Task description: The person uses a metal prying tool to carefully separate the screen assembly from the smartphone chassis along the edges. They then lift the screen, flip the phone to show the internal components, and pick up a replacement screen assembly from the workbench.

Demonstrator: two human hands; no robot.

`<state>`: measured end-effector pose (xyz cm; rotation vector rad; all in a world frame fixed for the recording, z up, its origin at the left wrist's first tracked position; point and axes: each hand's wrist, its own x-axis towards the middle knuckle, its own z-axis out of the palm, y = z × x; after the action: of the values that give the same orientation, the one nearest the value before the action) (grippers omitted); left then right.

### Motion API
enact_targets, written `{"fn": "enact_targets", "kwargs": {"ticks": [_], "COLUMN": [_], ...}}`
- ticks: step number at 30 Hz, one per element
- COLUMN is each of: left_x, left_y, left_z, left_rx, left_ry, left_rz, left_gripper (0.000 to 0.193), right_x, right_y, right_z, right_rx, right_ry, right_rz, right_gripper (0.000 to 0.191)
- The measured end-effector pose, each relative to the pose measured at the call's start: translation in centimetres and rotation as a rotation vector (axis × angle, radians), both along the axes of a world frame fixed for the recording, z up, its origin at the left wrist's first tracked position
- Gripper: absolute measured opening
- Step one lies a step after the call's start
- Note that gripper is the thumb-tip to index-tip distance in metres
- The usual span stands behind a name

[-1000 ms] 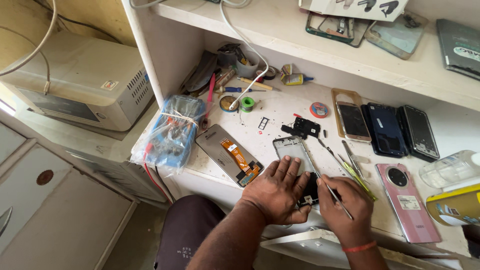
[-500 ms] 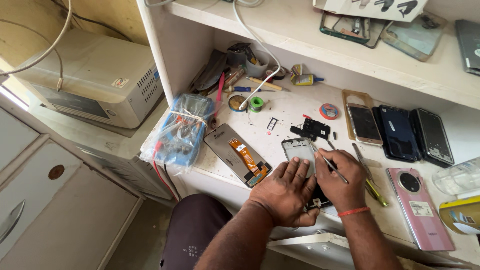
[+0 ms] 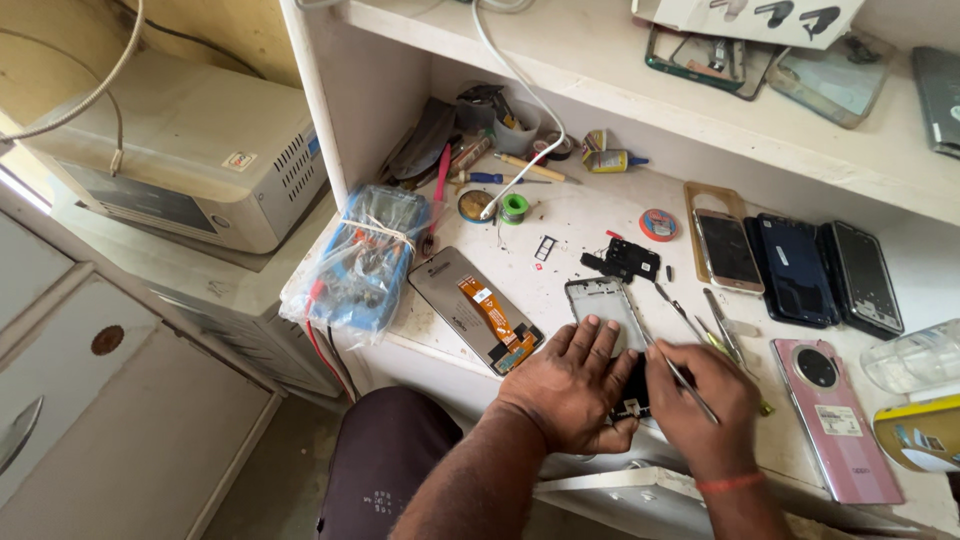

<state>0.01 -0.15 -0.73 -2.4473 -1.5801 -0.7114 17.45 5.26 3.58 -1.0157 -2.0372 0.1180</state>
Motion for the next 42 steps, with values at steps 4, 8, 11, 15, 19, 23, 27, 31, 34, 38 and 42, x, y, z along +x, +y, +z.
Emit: {"fn": "enact_targets", "kwargs": {"ticks": [4,8,11,15,19,23,27,31,34,38,42], "left_x": [0.1,0.0,0.0,0.1,0.1,0.1,0.1,0.1,0.1,0.1,0.1], "left_y": [0.1,0.1,0.1,-0.1,0.1,0.0,0.0,0.0,0.0,0.0,0.0], "left_z": [0.0,0.1,0.1,0.0,0.0,-0.1,-0.1,-0.2,-0.1,-0.1,-0.1], "left_rx": [0.002,0.005,0.014,0.034,0.040,0.038,0.037,0.045,0.054,0.050,0.044], "left_ry": [0.002,0.004,0.007,0.003,0.000,-0.002,0.014,0.004,-0.005,0.009,0.030], "left_rz": [-0.002,-0.005,0.002,0.009,0.010,0.010,0.019,0.020,0.018,0.020,0.019], "left_gripper": [0.079,0.079,0.078,0.077,0.078,0.078,0.078,0.079,0.079,0.079,0.080], "right_x": [2.0,3.2,4.0,4.5,5.8,8.4,9.9,9.6,9.0,8.0,7.8], "right_y": [-3.1,-5.5,-6.4,-6.1,-5.1,-3.0,-2.2,-3.4,-3.7,-3.7,-3.0], "right_z": [0.4,0.6,0.8,0.3,-0.6,-1.9,-3.5,-4.1,-3.3,-2.4,-1.9], "right_rx": [-0.029,-0.181,-0.287,-0.353,-0.516,-0.616,-0.868,-0.691,-0.623,-0.594,-0.679], "right_ry": [-0.016,0.031,0.036,0.078,0.102,0.137,0.419,0.592,0.471,0.350,0.306], "right_rz": [-0.064,-0.190,-0.265,-0.318,-0.360,-0.272,-0.259,-0.157,-0.109,-0.104,-0.089], "right_gripper": [0.010,0.011,0.012,0.012,0.012,0.011,0.012,0.016,0.019,0.020,0.025]}}
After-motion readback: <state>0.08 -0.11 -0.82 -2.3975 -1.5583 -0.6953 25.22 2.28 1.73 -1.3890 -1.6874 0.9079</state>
